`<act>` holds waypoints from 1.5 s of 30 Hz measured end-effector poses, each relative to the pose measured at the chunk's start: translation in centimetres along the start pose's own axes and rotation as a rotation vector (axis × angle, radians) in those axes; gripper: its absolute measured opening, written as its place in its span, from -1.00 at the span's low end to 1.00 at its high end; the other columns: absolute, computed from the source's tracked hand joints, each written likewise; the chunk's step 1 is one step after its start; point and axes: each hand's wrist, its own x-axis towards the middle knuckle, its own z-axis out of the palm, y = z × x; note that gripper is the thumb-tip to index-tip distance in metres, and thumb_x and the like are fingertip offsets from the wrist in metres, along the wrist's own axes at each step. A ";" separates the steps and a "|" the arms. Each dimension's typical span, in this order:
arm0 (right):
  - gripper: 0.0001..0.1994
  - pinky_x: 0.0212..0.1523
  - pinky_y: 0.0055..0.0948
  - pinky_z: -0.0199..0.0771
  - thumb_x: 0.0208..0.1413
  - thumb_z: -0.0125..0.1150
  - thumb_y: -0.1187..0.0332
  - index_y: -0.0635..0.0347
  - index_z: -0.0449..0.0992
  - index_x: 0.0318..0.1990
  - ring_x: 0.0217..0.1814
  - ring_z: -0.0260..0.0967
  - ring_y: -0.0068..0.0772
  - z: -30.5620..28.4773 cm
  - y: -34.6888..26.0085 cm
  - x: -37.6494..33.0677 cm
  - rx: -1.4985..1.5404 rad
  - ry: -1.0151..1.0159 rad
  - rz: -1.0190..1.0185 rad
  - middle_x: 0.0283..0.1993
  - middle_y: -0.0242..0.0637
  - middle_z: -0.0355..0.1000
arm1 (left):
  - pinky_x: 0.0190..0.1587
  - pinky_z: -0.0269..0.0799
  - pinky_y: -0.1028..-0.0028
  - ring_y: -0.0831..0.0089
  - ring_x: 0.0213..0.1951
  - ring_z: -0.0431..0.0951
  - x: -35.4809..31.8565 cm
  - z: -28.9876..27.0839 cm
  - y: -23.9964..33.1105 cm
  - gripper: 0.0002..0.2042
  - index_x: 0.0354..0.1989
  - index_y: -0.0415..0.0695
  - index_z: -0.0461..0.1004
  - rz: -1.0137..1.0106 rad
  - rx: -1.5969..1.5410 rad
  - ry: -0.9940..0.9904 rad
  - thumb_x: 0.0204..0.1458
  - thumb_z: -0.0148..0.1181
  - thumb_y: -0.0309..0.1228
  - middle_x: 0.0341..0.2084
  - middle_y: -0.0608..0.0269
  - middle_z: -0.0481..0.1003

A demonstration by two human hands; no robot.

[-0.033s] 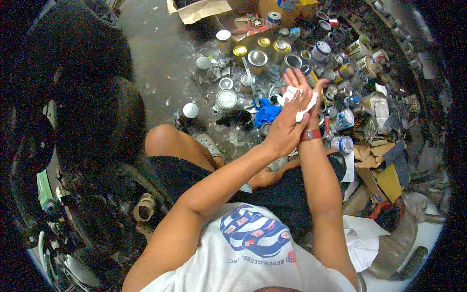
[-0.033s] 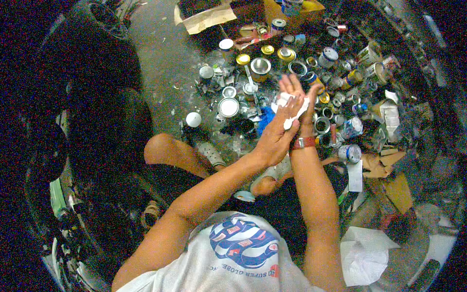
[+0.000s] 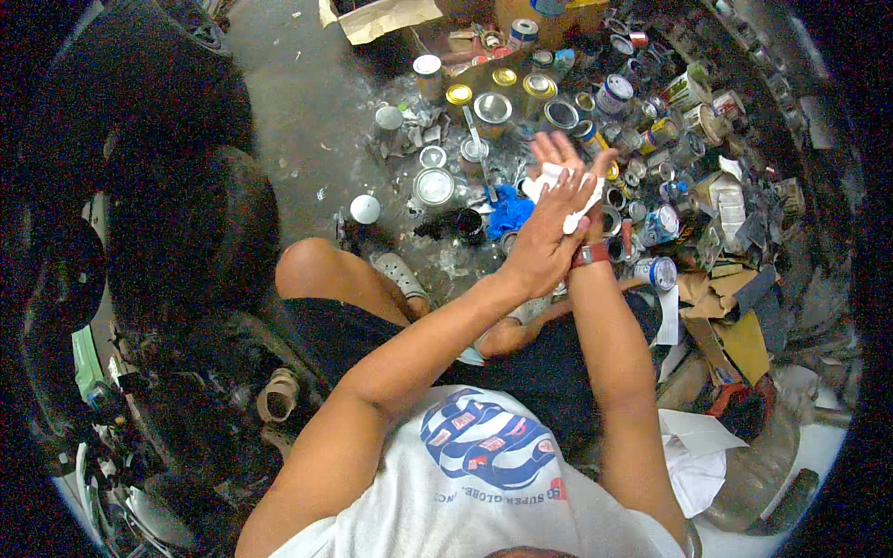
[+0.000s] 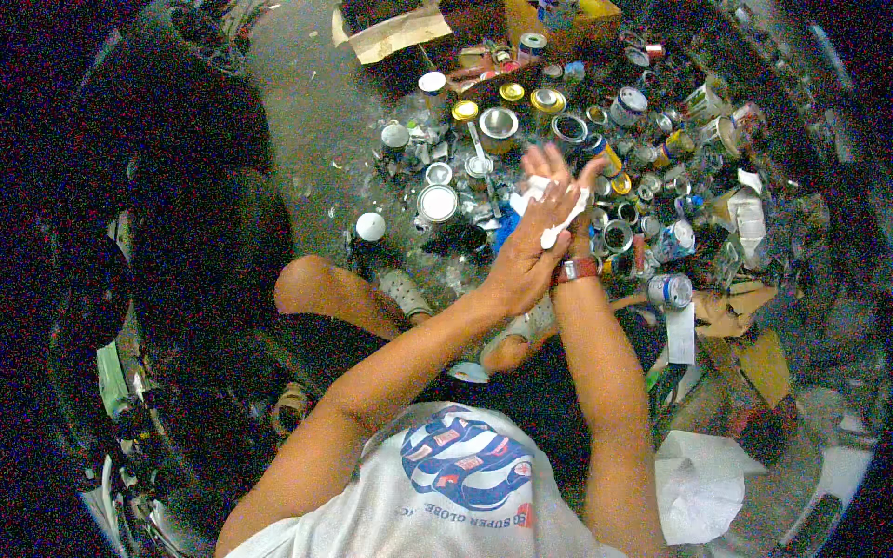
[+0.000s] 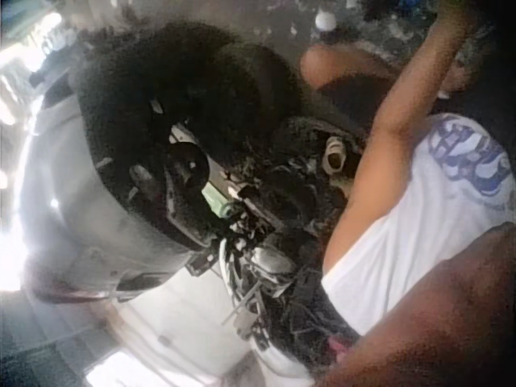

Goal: The person sits on the floor and sorts through a large pile of metal cans and other debris. They pick up individual cans, wipe them with a white cloth, and place them back into the pile. The person also handles a small white plastic cap and a metal funnel, wiping and inspecting them before returning them to the pile.

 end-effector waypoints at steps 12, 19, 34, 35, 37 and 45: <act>0.20 0.56 0.13 0.09 0.14 -0.30 -0.65 0.44 0.09 0.49 0.61 0.04 0.25 0.4 2.5 0.3 0.271 -0.199 0.243 0.57 0.37 0.01 | 0.42 0.25 0.05 -0.01 0.28 0.47 4.2 -5.1 -7.4 -0.49 0.29 -0.09 0.51 0.295 0.349 -0.044 0.10 0.11 -0.55 0.29 0.02 0.49; 0.23 0.55 0.06 0.15 0.07 -0.24 -0.67 0.37 0.08 0.52 0.63 0.04 0.12 2.1 -1.1 0.5 0.518 -0.298 0.070 0.58 0.19 0.08 | 0.38 0.30 0.12 0.20 0.36 0.39 3.5 -7.9 -11.7 -0.46 0.51 0.05 0.21 -0.485 -0.499 0.270 0.43 -0.19 -0.06 0.41 0.19 0.35; 0.20 0.68 -0.13 -0.39 0.09 -0.41 -0.70 0.10 -0.18 0.65 0.75 -0.29 -0.09 0.2 5.0 1.5 0.212 -0.143 -0.041 0.73 -0.19 -0.21 | 0.58 -0.16 0.25 0.01 0.60 -0.07 1.0 -3.1 -9.4 -0.42 0.59 -0.18 0.04 -0.278 0.064 0.045 0.45 -0.13 -0.26 0.60 -0.09 -0.05; 0.21 0.67 -0.12 -0.38 0.08 -0.39 -0.71 0.08 -0.19 0.65 0.75 -0.29 -0.09 -1.1 5.0 2.4 0.167 -0.079 -0.085 0.73 -0.22 -0.22 | 0.59 -0.18 0.21 0.00 0.61 -0.09 -0.3 -2.3 -8.1 -0.42 0.58 -0.15 0.07 -0.262 0.079 0.004 0.44 -0.10 -0.28 0.60 -0.09 -0.08; 0.25 0.66 -0.06 -0.32 0.03 -0.35 -0.74 0.03 -0.21 0.66 0.75 -0.31 -0.09 -2.0 4.2 3.3 0.284 0.045 -0.093 0.74 -0.21 -0.27 | 0.59 -0.16 0.15 0.00 0.60 -0.05 -1.0 -2.0 -6.9 -0.45 0.56 -0.14 0.13 -0.053 0.223 -0.088 0.44 -0.07 -0.28 0.58 -0.07 0.02; 0.29 0.66 -0.03 -0.61 -0.04 -0.25 -0.76 0.00 -0.25 0.66 0.78 -0.61 -0.12 1.5 1.4 0.3 0.513 -0.145 0.009 0.75 -0.11 -0.47 | 0.55 0.04 0.17 0.00 0.53 0.16 1.0 -6.6 -11.0 -0.47 0.54 -0.15 0.16 -0.178 0.278 0.031 0.47 -0.11 -0.22 0.50 -0.03 0.21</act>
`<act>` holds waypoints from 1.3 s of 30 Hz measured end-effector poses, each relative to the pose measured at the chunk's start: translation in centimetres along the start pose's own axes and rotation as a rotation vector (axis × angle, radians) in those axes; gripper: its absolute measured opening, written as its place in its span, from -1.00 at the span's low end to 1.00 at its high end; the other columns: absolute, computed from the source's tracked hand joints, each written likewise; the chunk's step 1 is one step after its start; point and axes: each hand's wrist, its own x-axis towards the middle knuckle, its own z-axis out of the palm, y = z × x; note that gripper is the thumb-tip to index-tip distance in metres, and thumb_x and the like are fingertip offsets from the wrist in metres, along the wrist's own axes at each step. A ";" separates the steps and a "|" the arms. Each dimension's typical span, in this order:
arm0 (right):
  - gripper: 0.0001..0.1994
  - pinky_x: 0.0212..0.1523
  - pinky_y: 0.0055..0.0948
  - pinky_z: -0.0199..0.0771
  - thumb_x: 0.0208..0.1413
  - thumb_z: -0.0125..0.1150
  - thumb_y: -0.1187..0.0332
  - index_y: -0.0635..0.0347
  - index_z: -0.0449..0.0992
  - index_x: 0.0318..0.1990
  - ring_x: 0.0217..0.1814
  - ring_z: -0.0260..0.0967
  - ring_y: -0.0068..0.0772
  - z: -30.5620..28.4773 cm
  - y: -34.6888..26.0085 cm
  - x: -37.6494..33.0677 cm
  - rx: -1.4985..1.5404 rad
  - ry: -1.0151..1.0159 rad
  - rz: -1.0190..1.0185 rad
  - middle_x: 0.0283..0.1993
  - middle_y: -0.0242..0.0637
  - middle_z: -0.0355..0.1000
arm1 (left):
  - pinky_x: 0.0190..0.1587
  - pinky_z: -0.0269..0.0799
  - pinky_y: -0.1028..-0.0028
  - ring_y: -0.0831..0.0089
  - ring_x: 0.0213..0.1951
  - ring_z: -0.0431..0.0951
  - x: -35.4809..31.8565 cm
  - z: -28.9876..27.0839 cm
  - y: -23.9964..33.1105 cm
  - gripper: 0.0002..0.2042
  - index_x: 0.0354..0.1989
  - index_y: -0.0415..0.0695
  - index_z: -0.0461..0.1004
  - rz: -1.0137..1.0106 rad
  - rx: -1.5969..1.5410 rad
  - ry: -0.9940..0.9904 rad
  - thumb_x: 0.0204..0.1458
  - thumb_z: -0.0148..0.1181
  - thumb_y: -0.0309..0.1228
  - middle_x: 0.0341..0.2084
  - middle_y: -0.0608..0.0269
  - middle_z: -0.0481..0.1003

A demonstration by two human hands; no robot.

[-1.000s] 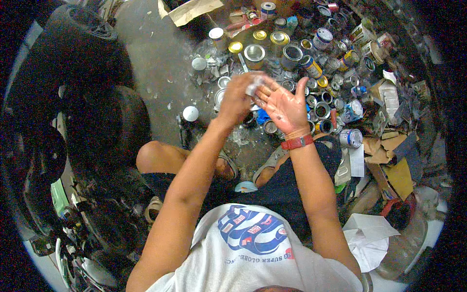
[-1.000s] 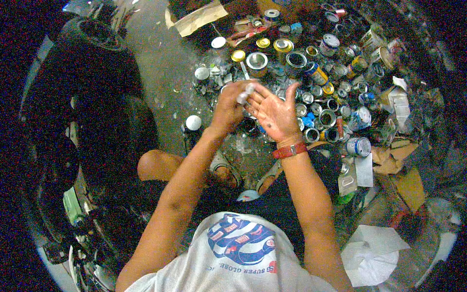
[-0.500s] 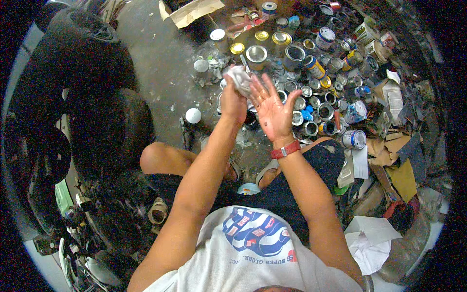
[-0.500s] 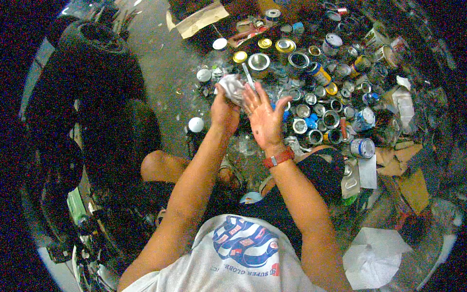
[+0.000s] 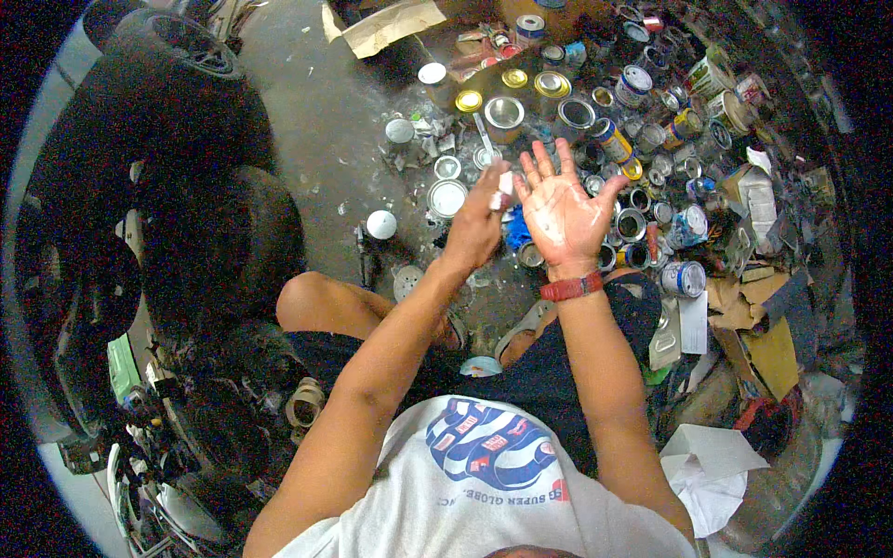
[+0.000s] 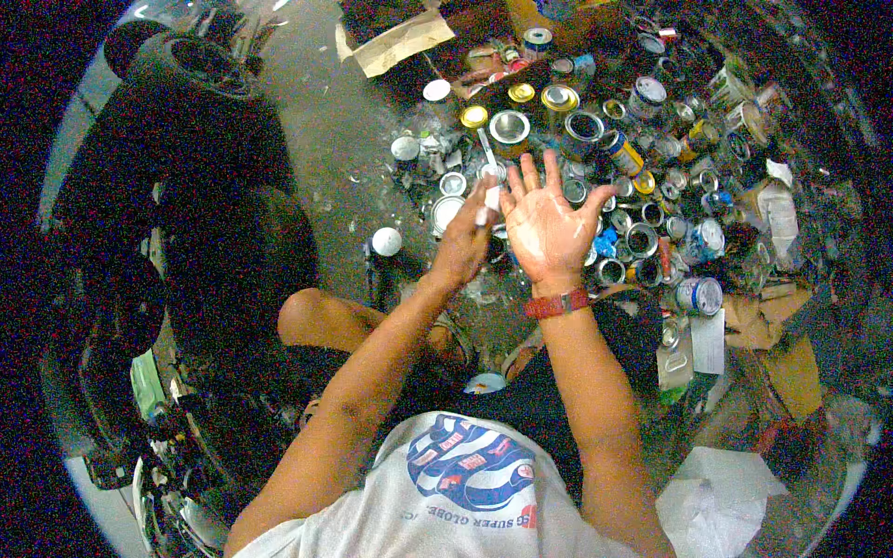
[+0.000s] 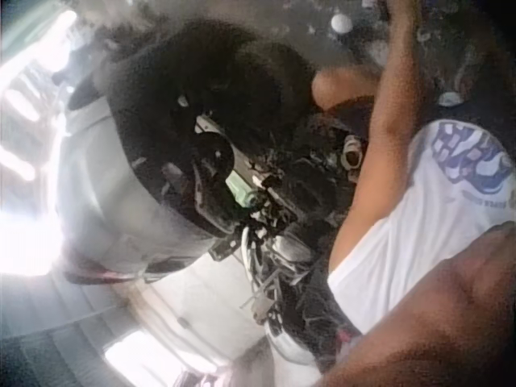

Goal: The person sits on the floor and sorts through a large pile of metal cans and other debris. They pick up individual cans, wipe them with a white cloth, and place them back into the pile. The person also handles a small white plastic cap and a metal funnel, wiping and inspecting them before returning them to the pile.

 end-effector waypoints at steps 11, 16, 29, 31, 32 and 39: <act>0.32 0.67 0.02 -0.45 -0.05 -0.26 -0.77 0.04 -0.31 0.66 0.77 -0.65 -0.06 -1.7 0.5 0.4 -0.183 0.049 -0.039 0.75 -0.23 -0.58 | 0.44 0.21 0.22 0.07 0.39 0.38 -1.7 2.1 2.0 -0.46 0.45 -0.17 0.32 -0.112 -0.056 0.025 0.51 -0.25 -0.06 0.35 -0.08 0.40; 0.23 0.62 0.29 -0.39 0.01 -0.21 -0.72 -0.02 -0.17 0.65 0.77 -0.53 0.06 0.2 -0.6 -0.3 -0.052 -0.087 -0.053 0.75 -0.15 -0.43 | 0.32 0.38 0.23 0.27 0.30 0.44 -2.4 1.4 1.6 -0.44 0.47 -0.13 0.27 -0.705 -0.817 0.042 0.52 -0.26 0.01 0.28 0.15 0.45; 0.17 0.67 -0.14 -0.27 0.10 -0.43 -0.69 0.06 -0.06 0.63 0.73 -0.23 -0.04 -1.2 2.7 -0.5 -0.269 -0.083 0.053 0.72 -0.09 -0.20 | 0.40 0.31 0.20 0.19 0.34 0.44 1.2 -1.4 3.6 -0.39 0.37 -0.22 0.35 -0.572 -1.185 0.382 0.49 -0.26 0.06 0.33 0.06 0.43; 0.18 0.68 -0.14 -0.38 0.10 -0.51 -0.69 0.10 -0.07 0.64 0.75 -0.30 -0.10 -2.0 2.7 -0.3 -0.447 -0.051 -0.032 0.72 -0.09 -0.22 | 0.47 0.15 0.27 0.13 0.38 0.39 0.1 0.1 5.9 -0.38 0.46 -0.24 0.28 -0.571 -0.453 0.043 0.49 -0.22 0.04 0.40 -0.04 0.37; 0.19 0.69 -0.14 -0.44 0.10 -0.55 -0.69 0.12 -0.08 0.64 0.76 -0.33 -0.13 -2.6 3.1 -0.2 -0.533 -0.037 -0.067 0.72 -0.10 -0.23 | 0.47 0.13 0.25 0.12 0.41 0.34 -1.3 1.3 6.3 -0.41 0.48 -0.21 0.27 -0.433 -0.398 0.040 0.49 -0.19 -0.02 0.43 -0.04 0.32; 0.30 0.63 -0.06 -0.70 -0.08 -0.37 -0.82 -0.07 -0.21 0.66 0.78 -0.66 -0.23 -5.3 -0.9 2.1 -0.219 0.170 -0.280 0.76 -0.21 -0.46 | 0.43 0.16 0.10 -0.01 0.36 0.28 -7.0 2.4 7.0 -0.49 0.48 -0.16 0.30 0.172 0.023 -0.130 0.38 0.03 -0.33 0.49 -0.02 0.22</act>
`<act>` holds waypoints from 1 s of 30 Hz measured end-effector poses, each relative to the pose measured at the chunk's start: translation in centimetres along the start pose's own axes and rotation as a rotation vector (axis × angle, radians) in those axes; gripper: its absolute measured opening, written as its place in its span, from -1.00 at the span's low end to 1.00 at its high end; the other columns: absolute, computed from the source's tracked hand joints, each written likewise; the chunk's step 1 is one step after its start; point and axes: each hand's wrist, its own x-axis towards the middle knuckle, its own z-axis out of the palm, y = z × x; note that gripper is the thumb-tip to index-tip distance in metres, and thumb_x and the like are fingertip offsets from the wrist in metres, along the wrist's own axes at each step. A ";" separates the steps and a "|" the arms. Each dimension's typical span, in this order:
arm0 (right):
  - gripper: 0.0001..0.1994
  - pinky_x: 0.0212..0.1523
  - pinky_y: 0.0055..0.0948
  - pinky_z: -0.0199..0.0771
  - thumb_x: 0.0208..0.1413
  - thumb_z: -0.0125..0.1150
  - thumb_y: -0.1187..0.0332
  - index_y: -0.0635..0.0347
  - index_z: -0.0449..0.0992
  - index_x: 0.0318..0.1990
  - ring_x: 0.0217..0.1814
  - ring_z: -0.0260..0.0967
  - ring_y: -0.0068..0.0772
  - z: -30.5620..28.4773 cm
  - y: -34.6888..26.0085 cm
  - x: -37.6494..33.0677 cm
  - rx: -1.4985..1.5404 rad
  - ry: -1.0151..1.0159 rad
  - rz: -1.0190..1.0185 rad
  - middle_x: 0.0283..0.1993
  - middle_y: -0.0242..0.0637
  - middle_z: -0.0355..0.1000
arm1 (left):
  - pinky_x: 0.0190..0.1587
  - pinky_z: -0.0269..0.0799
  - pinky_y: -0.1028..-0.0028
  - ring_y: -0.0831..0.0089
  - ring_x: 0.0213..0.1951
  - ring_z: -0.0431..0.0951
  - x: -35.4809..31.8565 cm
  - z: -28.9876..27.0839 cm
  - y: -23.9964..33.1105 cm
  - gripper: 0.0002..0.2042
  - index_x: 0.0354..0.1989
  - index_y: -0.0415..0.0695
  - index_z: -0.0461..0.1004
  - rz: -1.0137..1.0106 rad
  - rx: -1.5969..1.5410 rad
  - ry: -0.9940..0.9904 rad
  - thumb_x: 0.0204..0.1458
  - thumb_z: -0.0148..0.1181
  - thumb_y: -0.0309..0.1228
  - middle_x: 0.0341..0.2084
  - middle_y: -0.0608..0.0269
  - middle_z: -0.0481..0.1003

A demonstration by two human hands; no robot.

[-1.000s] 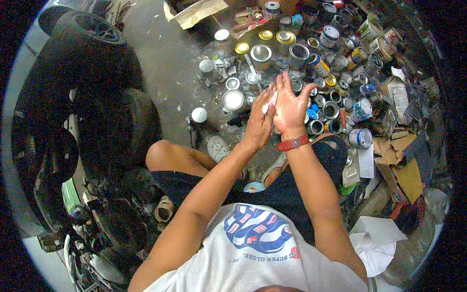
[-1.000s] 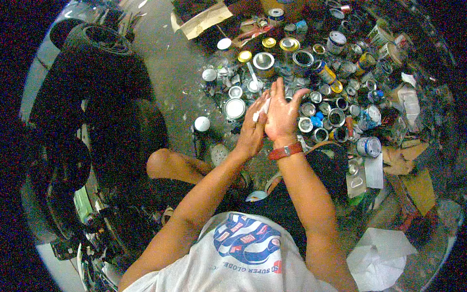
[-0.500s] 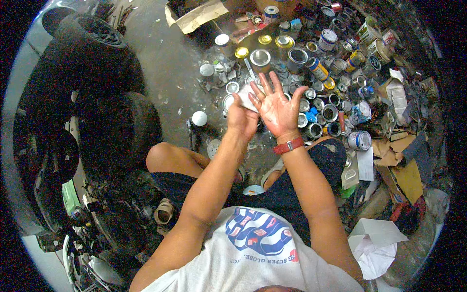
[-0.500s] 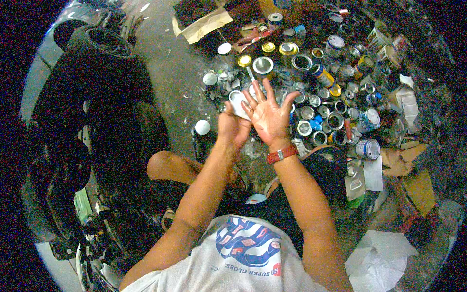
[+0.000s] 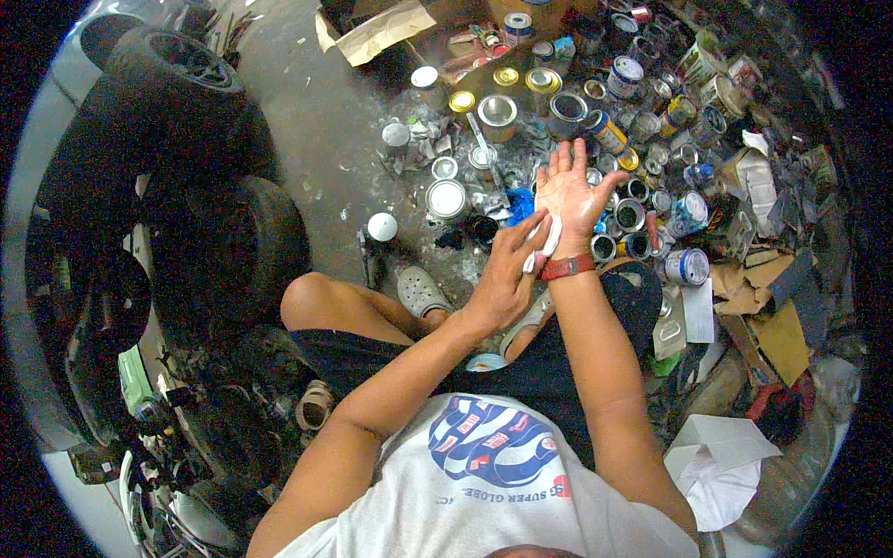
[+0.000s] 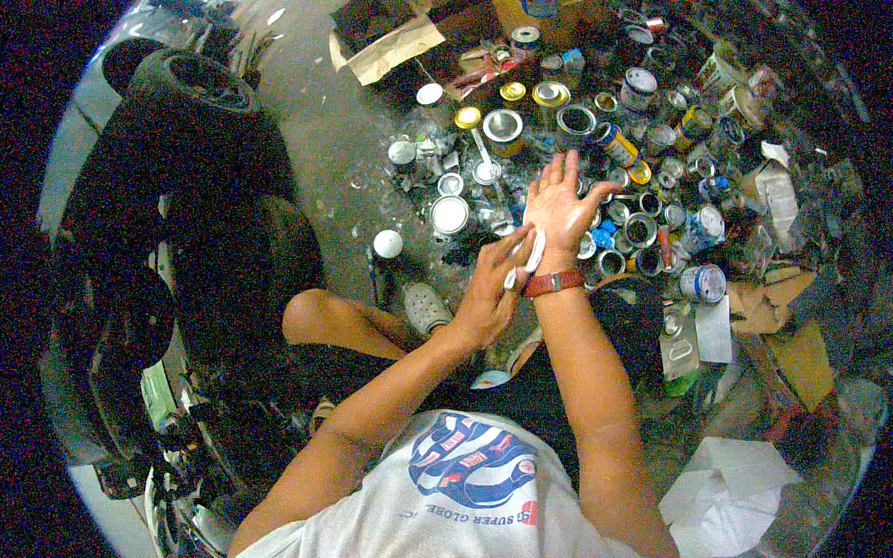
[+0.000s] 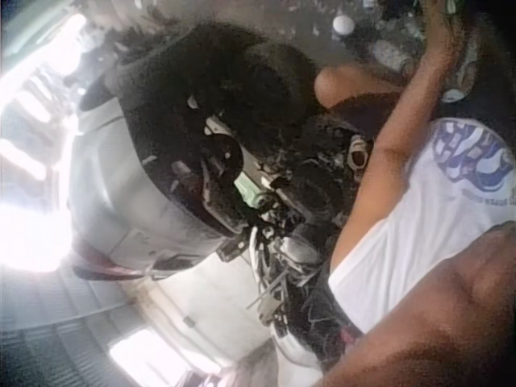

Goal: The person sits on the floor and sorts through a large pile of metal cans and other debris. They pick up individual cans, wipe them with a white cloth, and place them back into the pile. The person also handles a small white plastic cap and a metal funnel, wiping and inspecting them before returning them to the pile.

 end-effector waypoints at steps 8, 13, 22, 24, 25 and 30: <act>0.35 0.65 0.07 -0.63 -0.15 -0.31 -0.83 -0.08 -0.34 0.66 0.77 -0.65 0.06 2.0 0.0 -2.7 0.085 -0.120 0.240 0.73 0.01 -0.53 | 0.25 0.31 0.16 0.00 0.10 0.43 3.1 -1.7 -3.8 -0.50 0.34 -0.19 0.44 0.186 0.211 0.110 0.18 0.13 -0.48 0.36 0.03 0.41; 0.26 0.62 0.24 -0.31 -0.01 -0.23 -0.74 -0.02 -0.24 0.66 0.77 -0.63 0.04 4.4 -1.6 -4.1 0.215 -0.355 0.303 0.74 -0.07 -0.51 | 0.26 0.34 0.23 -0.07 0.15 0.49 3.2 -2.8 -8.6 -0.61 0.29 -0.23 0.46 -0.151 0.097 0.194 0.40 0.04 -0.28 0.36 0.09 0.42; 0.28 0.26 0.60 0.29 -0.07 -0.41 -0.79 -0.12 -0.39 0.66 0.76 -0.83 -0.03 4.0 -0.6 -2.4 -0.173 -0.349 0.293 0.73 -0.47 -0.78 | 0.19 0.49 0.21 0.30 0.13 0.59 4.3 -4.1 -7.0 -0.46 0.24 -0.19 0.46 -0.761 -1.231 0.282 0.46 -0.13 0.04 0.10 0.14 0.60; 0.26 0.33 0.68 0.09 -0.06 -0.46 -0.79 -0.15 -0.42 0.66 0.76 -0.82 -0.02 4.3 -1.3 -2.7 -0.256 -0.370 0.304 0.74 -0.46 -0.74 | 0.18 0.50 0.21 0.28 0.11 0.62 4.7 -6.4 -6.6 -0.44 0.25 -0.24 0.45 -0.709 -1.141 0.347 0.45 -0.09 0.04 0.11 0.10 0.60; 0.25 0.38 0.66 -0.03 -0.05 -0.47 -0.78 -0.15 -0.42 0.66 0.76 -0.82 -0.01 4.3 -1.1 -3.0 -0.284 -0.365 0.321 0.74 -0.45 -0.71 | 0.21 0.48 0.23 0.21 0.11 0.62 4.7 -7.5 -6.4 -0.47 0.24 -0.26 0.48 -0.719 -1.022 0.374 0.45 -0.07 -0.01 0.13 0.07 0.59; 0.26 0.61 0.25 -0.38 -0.04 -0.49 -0.78 -0.10 -0.45 0.66 0.77 -0.76 -0.02 2.9 0.5 -2.6 -0.398 -0.389 0.288 0.75 -0.32 -0.69 | 0.20 0.43 0.08 -0.11 0.03 0.60 4.9 -6.3 -1.7 -0.60 0.17 -0.32 0.51 -0.244 0.094 -0.161 0.41 -0.01 -0.23 0.00 -0.24 0.59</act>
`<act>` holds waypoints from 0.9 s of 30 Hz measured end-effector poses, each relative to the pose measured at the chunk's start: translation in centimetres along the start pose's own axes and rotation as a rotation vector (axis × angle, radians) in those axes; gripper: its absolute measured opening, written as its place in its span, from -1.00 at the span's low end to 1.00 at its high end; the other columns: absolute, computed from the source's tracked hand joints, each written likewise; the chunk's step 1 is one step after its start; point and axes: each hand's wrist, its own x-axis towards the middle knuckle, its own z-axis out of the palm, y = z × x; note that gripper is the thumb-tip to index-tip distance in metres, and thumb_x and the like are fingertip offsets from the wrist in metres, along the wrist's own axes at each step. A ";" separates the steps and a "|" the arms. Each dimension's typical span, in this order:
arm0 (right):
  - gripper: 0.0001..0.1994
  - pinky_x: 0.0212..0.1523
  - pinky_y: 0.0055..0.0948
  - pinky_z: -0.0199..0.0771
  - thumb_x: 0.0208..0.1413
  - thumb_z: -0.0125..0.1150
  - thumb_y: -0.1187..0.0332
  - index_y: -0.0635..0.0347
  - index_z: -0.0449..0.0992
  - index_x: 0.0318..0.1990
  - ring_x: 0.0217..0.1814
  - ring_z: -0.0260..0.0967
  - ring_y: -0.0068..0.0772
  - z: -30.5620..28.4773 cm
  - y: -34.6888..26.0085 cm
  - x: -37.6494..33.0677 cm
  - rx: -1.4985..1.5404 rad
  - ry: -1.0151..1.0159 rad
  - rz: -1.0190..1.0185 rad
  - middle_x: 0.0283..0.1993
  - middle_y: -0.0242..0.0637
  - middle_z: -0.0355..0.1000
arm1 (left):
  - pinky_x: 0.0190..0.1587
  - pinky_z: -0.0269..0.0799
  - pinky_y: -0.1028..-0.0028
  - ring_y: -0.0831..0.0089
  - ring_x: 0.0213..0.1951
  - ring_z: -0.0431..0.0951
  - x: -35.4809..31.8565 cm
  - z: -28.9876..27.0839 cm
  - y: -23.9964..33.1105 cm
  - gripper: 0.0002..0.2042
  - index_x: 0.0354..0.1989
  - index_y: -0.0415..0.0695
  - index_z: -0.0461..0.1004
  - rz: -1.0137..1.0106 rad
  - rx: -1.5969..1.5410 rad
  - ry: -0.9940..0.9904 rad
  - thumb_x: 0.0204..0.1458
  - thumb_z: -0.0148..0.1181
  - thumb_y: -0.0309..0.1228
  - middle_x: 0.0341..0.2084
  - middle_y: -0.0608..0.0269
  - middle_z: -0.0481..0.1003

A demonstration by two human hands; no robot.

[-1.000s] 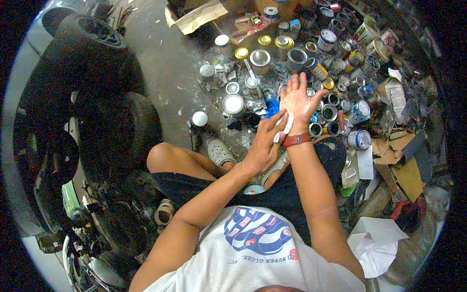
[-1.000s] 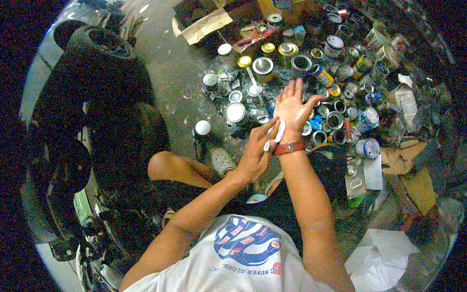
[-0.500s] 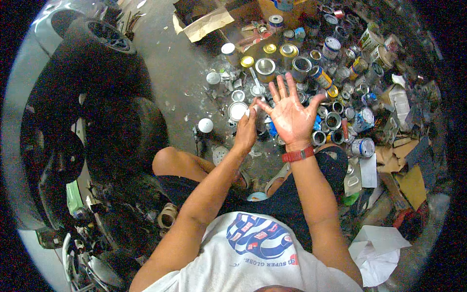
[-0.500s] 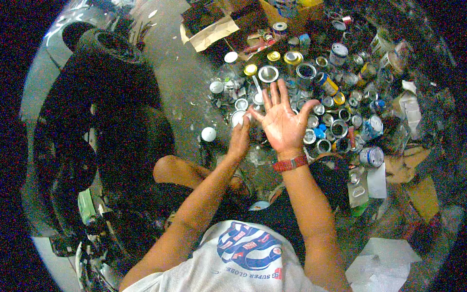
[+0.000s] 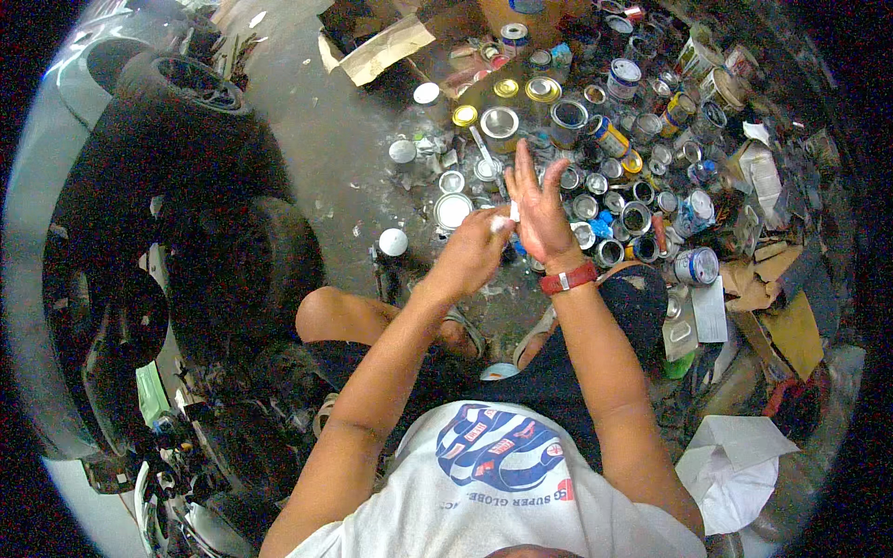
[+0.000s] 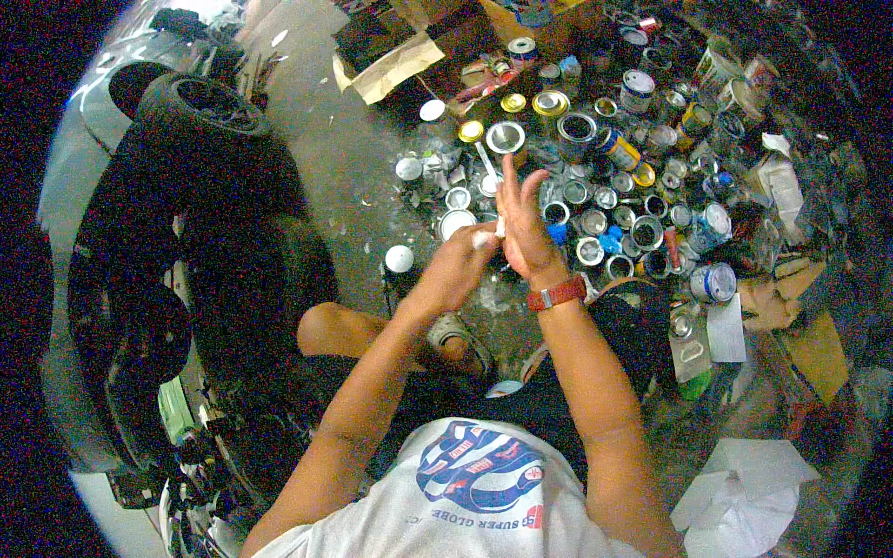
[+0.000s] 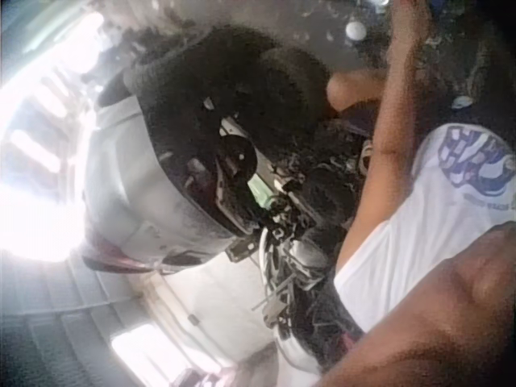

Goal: The person sits on the floor and sorts through a large pile of metal cans and other debris. They pick up individual cans, wipe them with a white cloth, and place them back into the pile. The person also handles a small white plastic cap and a metal funnel, wiping and inspecting them before returning them to the pile.

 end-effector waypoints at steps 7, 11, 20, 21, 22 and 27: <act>0.25 0.57 0.38 -0.50 -0.07 -0.54 -0.78 -0.15 -0.47 0.65 0.76 -0.76 0.03 1.6 -0.8 -1.3 0.043 -0.102 0.081 0.74 -0.30 -0.72 | -0.13 0.48 -0.08 -0.26 -0.26 0.60 0.1 1.3 -2.2 -0.60 -0.03 -0.30 0.51 -0.168 0.087 -0.018 0.44 -0.07 -0.16 -0.34 -0.27 0.59; 0.28 0.48 0.62 -0.37 -0.15 -0.55 -0.82 -0.25 -0.45 0.65 0.78 -0.72 -0.09 1.5 -3.4 -1.2 0.033 -0.104 -0.043 0.74 -0.42 -0.72 | -0.24 0.49 0.07 -0.07 -0.30 0.65 -0.5 1.3 -6.1 -0.51 -0.12 -0.27 0.57 -0.318 -0.122 0.118 0.44 -0.10 -0.03 -0.38 -0.10 0.63; 0.22 0.67 -0.02 -0.55 0.00 -0.52 -0.75 -0.06 -0.18 0.66 0.78 -0.46 -0.13 0.8 0.6 0.0 0.283 -0.041 -0.135 0.75 -0.21 -0.38 | 0.47 0.18 0.10 0.18 0.42 0.34 1.1 2.9 0.8 -0.40 0.48 -0.10 0.24 -0.455 -1.558 0.222 0.49 -0.29 0.06 0.43 0.20 0.33; 0.22 0.67 -0.02 -0.53 0.01 -0.52 -0.74 -0.03 -0.14 0.66 0.78 -0.45 -0.15 0.8 1.1 0.1 0.179 -0.038 -0.165 0.75 -0.22 -0.33 | 0.48 0.15 0.14 0.15 0.43 0.33 1.9 3.5 1.7 -0.41 0.49 -0.13 0.23 -0.379 -1.537 0.333 0.50 -0.31 0.03 0.44 0.18 0.32; 0.21 0.67 -0.03 -0.55 0.03 -0.55 -0.73 -0.01 -0.15 0.66 0.78 -0.47 -0.17 0.6 1.2 0.2 0.097 -0.016 -0.214 0.75 -0.20 -0.33 | 0.51 0.09 0.20 0.14 0.47 0.26 1.8 4.1 2.6 -0.38 0.52 -0.16 0.19 -0.365 -1.291 0.301 0.50 -0.30 0.03 0.48 0.13 0.25; 0.24 0.65 -0.11 -0.70 0.04 -0.67 -0.72 0.10 -0.20 0.65 0.79 -0.55 -0.21 -2.0 0.5 1.5 -0.023 0.161 -0.402 0.74 -0.09 -0.38 | 0.59 -0.20 0.24 0.06 0.58 -0.01 -1.3 7.3 4.2 -0.39 0.55 -0.24 0.13 -0.025 -0.423 0.200 0.51 -0.23 -0.06 0.57 -0.10 0.04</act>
